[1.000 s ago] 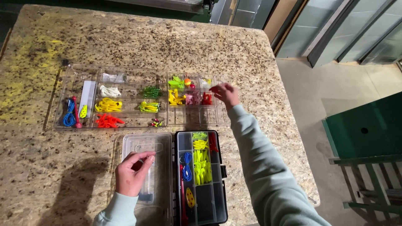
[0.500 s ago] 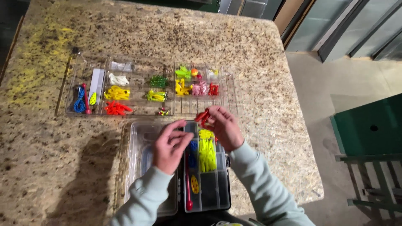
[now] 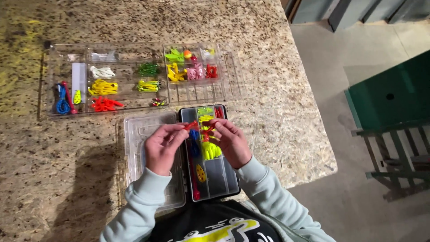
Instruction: Organizing various fishing lures and soft plastics from a large storage tray into a smaller tackle box.
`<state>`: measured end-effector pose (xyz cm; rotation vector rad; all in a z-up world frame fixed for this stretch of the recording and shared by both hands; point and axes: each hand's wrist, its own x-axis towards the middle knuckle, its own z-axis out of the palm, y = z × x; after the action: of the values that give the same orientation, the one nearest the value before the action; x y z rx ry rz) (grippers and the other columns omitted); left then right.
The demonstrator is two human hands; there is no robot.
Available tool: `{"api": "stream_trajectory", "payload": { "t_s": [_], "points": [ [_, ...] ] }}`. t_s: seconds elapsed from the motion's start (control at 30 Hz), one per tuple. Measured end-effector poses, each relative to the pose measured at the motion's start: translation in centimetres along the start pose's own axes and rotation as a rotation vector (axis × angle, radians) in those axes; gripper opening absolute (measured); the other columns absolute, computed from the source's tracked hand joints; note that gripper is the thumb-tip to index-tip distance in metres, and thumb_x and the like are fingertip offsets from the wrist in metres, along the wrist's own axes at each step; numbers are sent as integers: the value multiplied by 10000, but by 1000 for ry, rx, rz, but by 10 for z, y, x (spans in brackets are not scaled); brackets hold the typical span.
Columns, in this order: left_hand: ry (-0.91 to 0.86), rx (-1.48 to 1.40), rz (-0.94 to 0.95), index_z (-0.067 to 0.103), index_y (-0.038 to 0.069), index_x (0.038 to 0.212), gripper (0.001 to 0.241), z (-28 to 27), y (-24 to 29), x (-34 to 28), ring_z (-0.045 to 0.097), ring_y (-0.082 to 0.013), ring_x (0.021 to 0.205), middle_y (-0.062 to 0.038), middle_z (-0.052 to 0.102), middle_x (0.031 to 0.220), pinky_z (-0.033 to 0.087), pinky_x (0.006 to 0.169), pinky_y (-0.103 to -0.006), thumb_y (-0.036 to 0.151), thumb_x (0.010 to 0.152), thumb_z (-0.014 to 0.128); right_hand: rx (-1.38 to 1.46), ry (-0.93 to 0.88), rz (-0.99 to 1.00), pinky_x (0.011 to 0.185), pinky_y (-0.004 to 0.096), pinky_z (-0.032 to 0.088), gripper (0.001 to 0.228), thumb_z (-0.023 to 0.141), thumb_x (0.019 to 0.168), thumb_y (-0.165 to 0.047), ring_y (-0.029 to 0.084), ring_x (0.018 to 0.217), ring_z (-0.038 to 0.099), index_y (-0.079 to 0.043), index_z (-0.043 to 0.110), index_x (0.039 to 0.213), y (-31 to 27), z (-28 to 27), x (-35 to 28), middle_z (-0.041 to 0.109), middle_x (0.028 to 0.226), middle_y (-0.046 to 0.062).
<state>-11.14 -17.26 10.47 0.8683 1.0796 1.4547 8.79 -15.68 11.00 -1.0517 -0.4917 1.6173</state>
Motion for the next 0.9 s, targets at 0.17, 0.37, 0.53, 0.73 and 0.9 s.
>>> {"api": "stream_trajectory", "payload": {
  "t_s": [0.17, 0.37, 0.53, 0.73, 0.9],
  "points": [
    [2, -13, -22, 739, -67, 1164, 233, -14, 14, -5, 796, -229, 924, -229, 799, 1010, 684, 942, -387, 49, 975, 811, -134, 121, -155, 823, 300, 661, 256, 715, 1078, -155, 163, 821, 785, 30, 751, 1251, -19, -43, 9, 779, 978, 129],
    [-58, 177, 52, 797, -8, 1242, 244, -35, 19, -6, 757, -198, 938, -195, 782, 989, 657, 980, -405, 96, 1023, 769, -610, 96, -329, 740, 306, 649, 311, 859, 978, -122, 201, 780, 774, 36, 799, 1239, -34, -76, 34, 817, 931, 199],
    [-108, 187, 14, 807, 19, 1277, 262, -36, 18, -10, 802, -251, 893, -214, 795, 969, 686, 926, -426, 90, 1044, 712, -834, 12, -361, 657, 282, 626, 375, 939, 895, -106, 186, 706, 759, 13, 750, 1196, -15, -85, 74, 817, 886, 200],
    [-62, 86, -32, 790, -19, 1296, 279, -39, 13, -12, 824, -344, 887, -232, 719, 1034, 719, 841, -464, 54, 1042, 699, -1373, 135, -530, 787, 443, 594, 285, 950, 828, -459, 323, 790, 792, -215, 832, 915, 24, -115, 155, 816, 800, 30],
    [-33, 44, -80, 756, -47, 1325, 295, -52, -5, -9, 822, -397, 907, -225, 672, 1038, 713, 826, -480, 49, 1058, 676, -1462, 121, -800, 707, 413, 620, 191, 934, 837, -336, 267, 727, 782, -192, 813, 872, 42, -125, 171, 801, 770, 6]
  ]
}}
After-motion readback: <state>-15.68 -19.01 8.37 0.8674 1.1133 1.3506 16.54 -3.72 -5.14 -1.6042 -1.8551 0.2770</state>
